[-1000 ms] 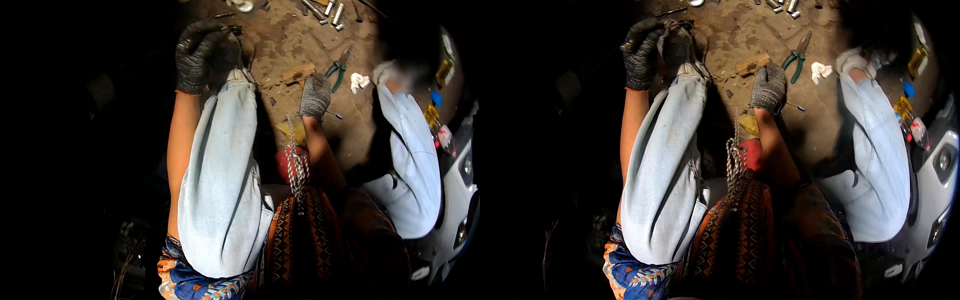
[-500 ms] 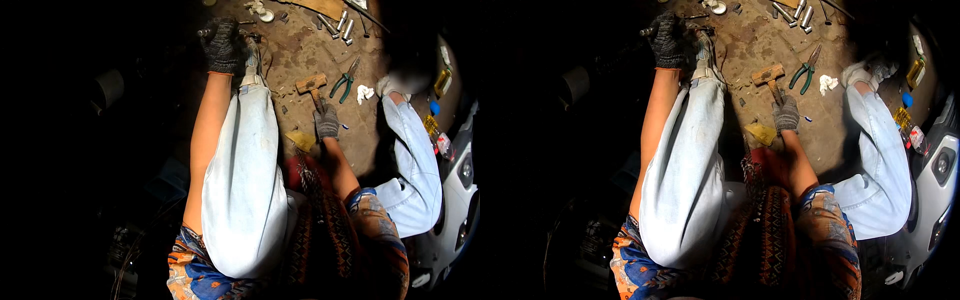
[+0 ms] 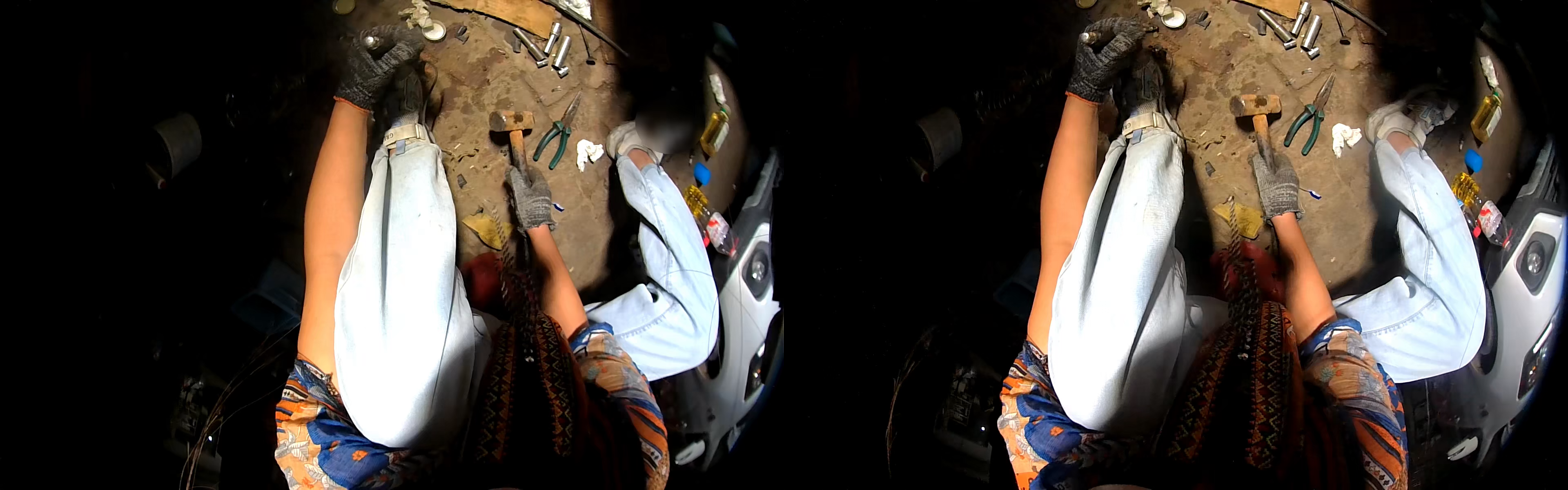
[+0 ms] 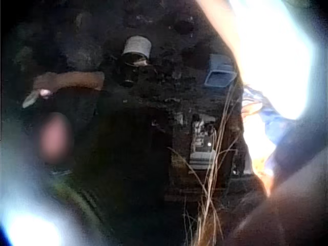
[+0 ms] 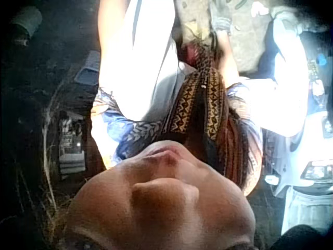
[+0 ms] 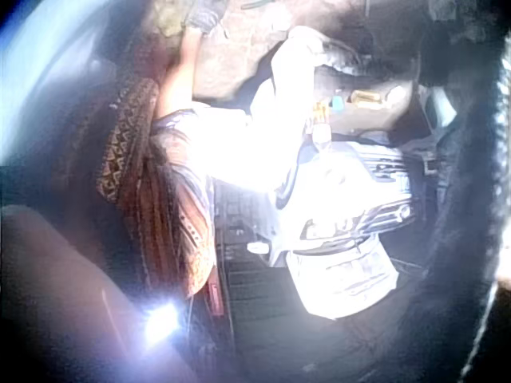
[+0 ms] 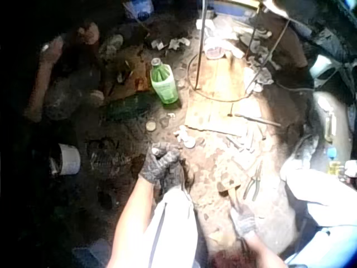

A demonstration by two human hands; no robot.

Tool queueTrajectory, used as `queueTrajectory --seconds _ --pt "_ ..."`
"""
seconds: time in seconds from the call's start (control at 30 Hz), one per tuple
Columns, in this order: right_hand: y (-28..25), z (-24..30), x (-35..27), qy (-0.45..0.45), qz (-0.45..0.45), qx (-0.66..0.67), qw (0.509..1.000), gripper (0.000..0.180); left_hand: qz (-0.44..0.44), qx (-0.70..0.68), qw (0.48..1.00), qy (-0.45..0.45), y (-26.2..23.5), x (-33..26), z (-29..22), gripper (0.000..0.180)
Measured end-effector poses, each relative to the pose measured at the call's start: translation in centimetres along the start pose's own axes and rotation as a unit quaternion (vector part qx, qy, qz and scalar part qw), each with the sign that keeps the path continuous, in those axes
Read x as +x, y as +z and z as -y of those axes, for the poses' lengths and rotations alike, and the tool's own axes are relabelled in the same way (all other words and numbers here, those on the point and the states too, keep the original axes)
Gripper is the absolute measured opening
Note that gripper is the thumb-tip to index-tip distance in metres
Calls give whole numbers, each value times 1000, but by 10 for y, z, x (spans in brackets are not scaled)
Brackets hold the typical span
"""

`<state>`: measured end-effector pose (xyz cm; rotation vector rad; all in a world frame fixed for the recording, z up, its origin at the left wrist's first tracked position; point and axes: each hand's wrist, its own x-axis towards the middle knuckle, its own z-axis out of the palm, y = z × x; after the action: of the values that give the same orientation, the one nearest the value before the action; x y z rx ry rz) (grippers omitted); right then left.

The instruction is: The person sits on the floor in a dimly lit garage and works on a small electronic component. They use a hammer to tap the component, sand it with sandpaper, and manipulate wires with pliers. The person repeatedly inspects the component and adjusts the wires throughout the process.

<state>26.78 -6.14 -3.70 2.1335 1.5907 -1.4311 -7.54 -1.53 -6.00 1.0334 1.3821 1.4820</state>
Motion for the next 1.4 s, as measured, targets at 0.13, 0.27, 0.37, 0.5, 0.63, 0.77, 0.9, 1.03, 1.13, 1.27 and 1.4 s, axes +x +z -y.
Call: queueTrajectory --seconds 0.13,0.27,0.37,0.5,0.63,0.77,0.9,1.03,1.13,1.27,1.4 --pt "4 8 1 -136 -58 -11 989 37 -48 -113 992 -13 -3 -14 18 11" --pt "-1 28 1 -102 -27 -50 993 36 -80 -165 983 31 -8 -17 35 10" --pt "2 29 2 -118 -27 -12 993 36 -52 -205 977 -23 -12 -19 34 11" --pt "-7 58 -13 -118 0 8 993 39 -25 -231 973 -7 -19 -18 45 15" --pt "-10 68 -25 -124 15 32 992 40 -58 -202 978 -13 -18 -16 52 17" --pt "-13 70 -28 -198 32 -68 977 37 -169 -127 969 -128 6 -18 2 20" --pt "-4 25 -16 -333 46 -210 918 44 -221 -71 971 -50 20 -18 -22 30" --pt "11 1 -11 -250 30 -161 954 35 -244 -282 926 -55 16 -12 -27 42" --pt "12 3 -16 -176 45 -132 974 36 -253 -181 950 -31 8 -16 -23 44" --pt "11 8 -19 -83 27 -34 996 45 -281 -164 946 -21 14 -26 -27 39" --pt "15 -13 -4 -55 17 -43 997 42 -297 -49 953 -26 15 -27 -23 33"
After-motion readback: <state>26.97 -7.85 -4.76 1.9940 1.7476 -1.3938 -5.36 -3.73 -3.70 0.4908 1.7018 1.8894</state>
